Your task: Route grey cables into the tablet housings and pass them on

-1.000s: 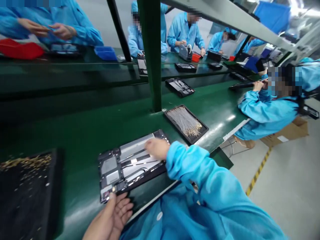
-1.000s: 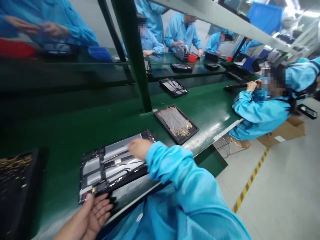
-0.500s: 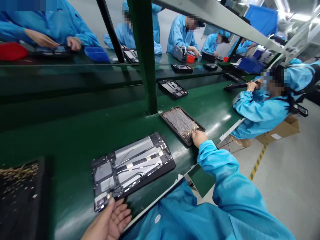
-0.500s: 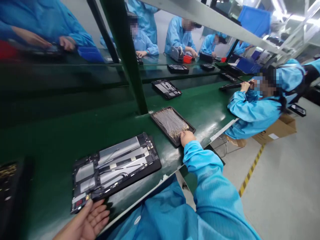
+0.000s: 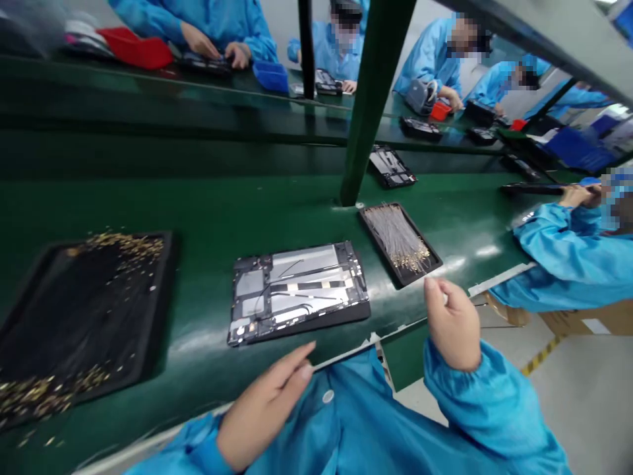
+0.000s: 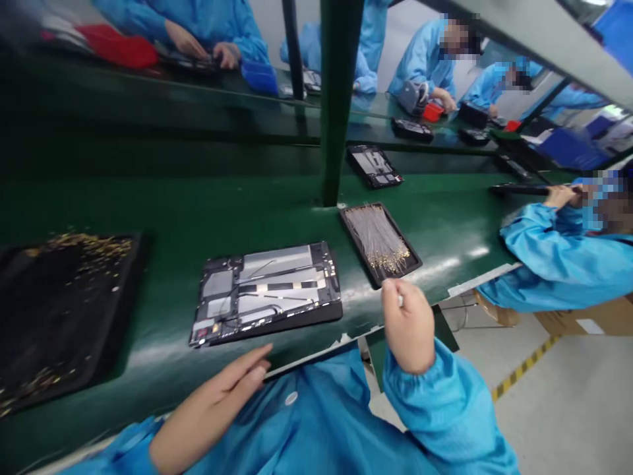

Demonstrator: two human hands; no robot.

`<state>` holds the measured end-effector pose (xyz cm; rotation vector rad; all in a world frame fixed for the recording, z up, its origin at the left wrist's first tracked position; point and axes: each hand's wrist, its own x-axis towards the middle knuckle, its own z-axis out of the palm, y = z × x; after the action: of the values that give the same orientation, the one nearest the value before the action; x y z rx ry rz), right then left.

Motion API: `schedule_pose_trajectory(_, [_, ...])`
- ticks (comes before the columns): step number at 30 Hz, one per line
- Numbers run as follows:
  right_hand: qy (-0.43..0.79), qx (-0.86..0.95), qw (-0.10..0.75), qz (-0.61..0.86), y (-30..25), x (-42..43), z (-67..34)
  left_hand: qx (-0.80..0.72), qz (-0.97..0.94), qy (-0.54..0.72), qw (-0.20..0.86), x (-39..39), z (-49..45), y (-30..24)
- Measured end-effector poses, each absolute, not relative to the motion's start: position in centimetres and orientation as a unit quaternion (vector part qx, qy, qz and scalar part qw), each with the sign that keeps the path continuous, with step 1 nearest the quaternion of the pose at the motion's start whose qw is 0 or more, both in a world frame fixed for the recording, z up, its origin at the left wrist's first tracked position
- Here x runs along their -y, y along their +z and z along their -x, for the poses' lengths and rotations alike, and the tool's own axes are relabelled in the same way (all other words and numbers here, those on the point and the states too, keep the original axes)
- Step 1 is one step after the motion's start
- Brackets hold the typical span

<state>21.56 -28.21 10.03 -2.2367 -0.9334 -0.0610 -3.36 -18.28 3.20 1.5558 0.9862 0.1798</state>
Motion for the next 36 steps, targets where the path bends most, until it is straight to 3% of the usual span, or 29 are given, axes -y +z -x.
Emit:
schedule_pose_trajectory(2, [0.159, 0.413, 0.37, 0.817, 9.6, 27.6, -18.8, -0.342, -0.77, 0.119, 0.526, 18.7, 2.6, 3.7])
schedule_pose_trajectory(6, [0.606, 0.363, 0.313, 0.635, 7.0, 26.0, -15.4, -0.268, -0.846, 0.189, 0.421, 18.9, 1.5, 4.2])
schedule_pose_trajectory(10, [0.72, 0.26, 0.318, 0.56, 4.8, 25.6, -14.9, -0.242, -0.867, 0.223, 0.375, 18.7, 1.1, 4.1])
schedule_pose_trajectory(13, [0.689, 0.213, 0.378, 0.581, 4.4, 25.0, -15.1, -0.23, -0.885, 0.277, 0.297, 18.1, 0.2, 3.6])
schedule_pose_trajectory(15, [0.626, 0.159, 0.462, 0.608, 4.6, 24.1, -15.5, -0.244, -0.894, 0.297, 0.231, 17.5, -0.8, 2.8])
schedule_pose_trajectory(20, [0.439, 0.07, 0.657, 0.609, 5.0, 21.4, -16.9, -0.327, -0.905, 0.231, 0.145, 16.2, -3.1, 0.5])
schedule_pose_trajectory(27, [0.216, 0.241, 0.645, 0.692, 2.4, 20.7, -16.2, -0.366, -0.906, 0.168, 0.132, 16.2, -3.8, 0.5])
schedule_pose_trajectory(36, [0.153, 0.306, 0.632, 0.695, -0.3, 20.9, -15.7, -0.37, -0.906, 0.145, 0.144, 16.1, -3.9, 1.0])
